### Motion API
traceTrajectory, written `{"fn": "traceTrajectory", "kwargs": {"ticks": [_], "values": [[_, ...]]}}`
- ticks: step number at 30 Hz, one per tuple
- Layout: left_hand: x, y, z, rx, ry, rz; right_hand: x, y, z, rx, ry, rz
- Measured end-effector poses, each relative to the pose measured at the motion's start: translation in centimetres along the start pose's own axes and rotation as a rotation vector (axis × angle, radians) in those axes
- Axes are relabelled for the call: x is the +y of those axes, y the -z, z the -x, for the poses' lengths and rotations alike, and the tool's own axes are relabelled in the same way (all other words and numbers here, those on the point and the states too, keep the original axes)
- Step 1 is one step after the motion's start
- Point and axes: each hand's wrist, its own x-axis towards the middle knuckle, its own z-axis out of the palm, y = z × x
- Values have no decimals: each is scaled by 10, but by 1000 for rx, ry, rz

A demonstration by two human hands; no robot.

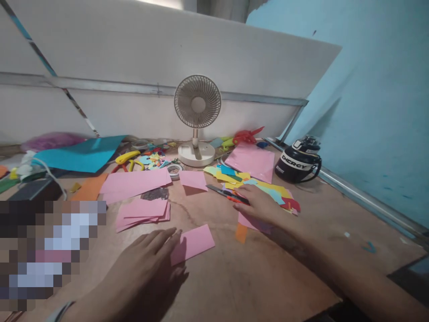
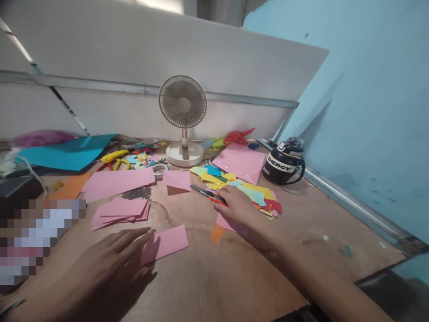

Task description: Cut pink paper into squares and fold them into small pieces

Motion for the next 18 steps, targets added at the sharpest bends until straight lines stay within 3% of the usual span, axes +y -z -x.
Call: {"fn": "traceTrajectory", "kwargs": {"ticks": [2,5,8,14,18], "values": [[3,8,-14,-171,35,136,7,4,-20,-89,-13,-25],[5,20,-28,-282,66,251,9,6,-33,-131,3,-48],[5,25,-33,-261,137,264,8,7,-30,-152,16,-70],[3,21,-32,-145,113,386,5,12,-16,-174,34,-74],[3,14,-28,-159,158,425,-4,18,-13,-195,9,-69]]}}
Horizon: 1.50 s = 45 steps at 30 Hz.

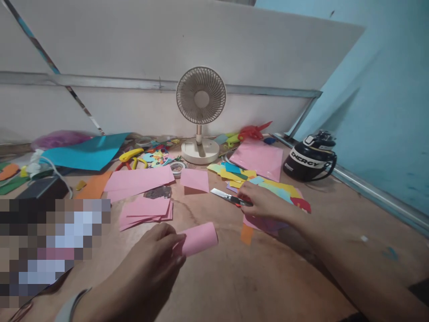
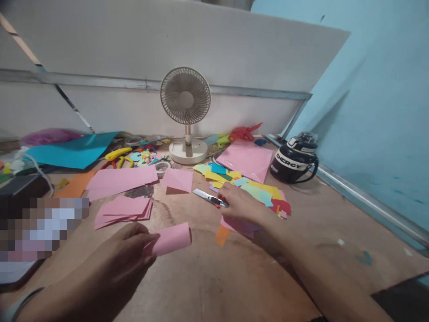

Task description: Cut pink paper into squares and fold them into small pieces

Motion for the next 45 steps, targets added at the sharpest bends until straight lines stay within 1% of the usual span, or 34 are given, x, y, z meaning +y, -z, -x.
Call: {"fn": "traceTrajectory", "kwargs": {"ticks": [3,5,7,9,14,16,19,22,27,28,29,31,32,34,35,37,40,43,45], "values": [[-6,-7,4,-1,13,39,-3,9,4,22,-43,-14],[-11,-11,6,-4,18,69,-1,16,6,-9,-28,-107],[-14,-14,8,0,21,93,2,22,8,-79,9,-224],[-14,-15,9,4,30,98,4,25,8,-154,41,-290],[-10,-14,9,30,30,65,1,24,6,-354,63,-326],[-10,-14,9,45,28,52,0,23,6,-395,68,-345],[-13,-17,10,70,15,44,-2,23,6,-385,67,-332],[-14,-20,12,66,8,13,-3,23,8,-376,65,-333],[-10,-19,15,20,79,-90,-1,17,9,-388,71,-338],[-10,-19,14,27,60,-110,-1,16,9,-388,82,-345],[-12,-19,13,37,5,-136,-1,15,8,-389,97,-358],[-18,-21,11,49,-182,-190,-3,11,8,-385,130,-389],[-22,-23,10,37,-299,-219,-5,9,7,-376,151,-400],[-30,-27,9,-14,-437,-235,-10,4,7,-347,217,-415],[-33,-28,9,-54,-483,-240,-13,1,7,-330,249,-424],[-38,-30,11,-130,-517,-243,-19,-4,8,-297,296,-440],[-38,-28,14,-185,-487,-263,-27,-7,10,-232,342,-427],[-34,-26,17,-188,-454,-310,-30,-4,13,-234,368,-394],[-30,-26,21,-154,-422,-335,-29,-2,14,-264,365,-386]]}}
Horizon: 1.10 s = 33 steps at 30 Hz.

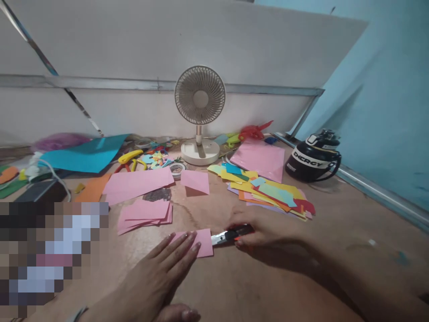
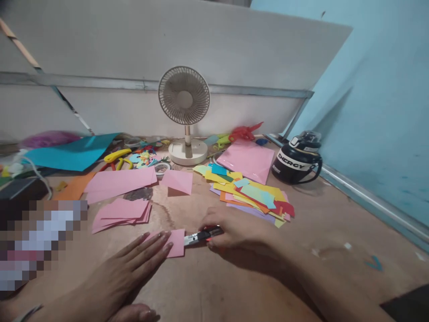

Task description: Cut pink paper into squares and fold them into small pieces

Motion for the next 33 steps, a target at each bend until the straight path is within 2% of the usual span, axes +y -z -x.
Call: {"fn": "traceTrajectory", "kwargs": {"ticks": [4,8,11,15,18,23,26,30,33], "values": [[12,-3,4,63,104,-91,3,1,0,3,8,2],[18,3,-3,106,117,-103,4,-1,-2,-8,-8,-7],[9,17,-14,89,137,20,5,-3,-4,-19,-17,2],[-16,30,-21,17,107,213,13,-9,-6,15,29,66],[-30,26,-18,-11,95,269,14,-14,-6,52,39,146],[-37,10,-12,-40,-22,245,8,-20,-9,98,43,237],[-38,7,-9,-116,17,244,11,-28,-12,147,106,277],[-40,7,-6,-151,32,237,21,-41,-15,221,176,357],[-41,5,-5,-167,29,230,24,-44,-14,223,192,339]]}}
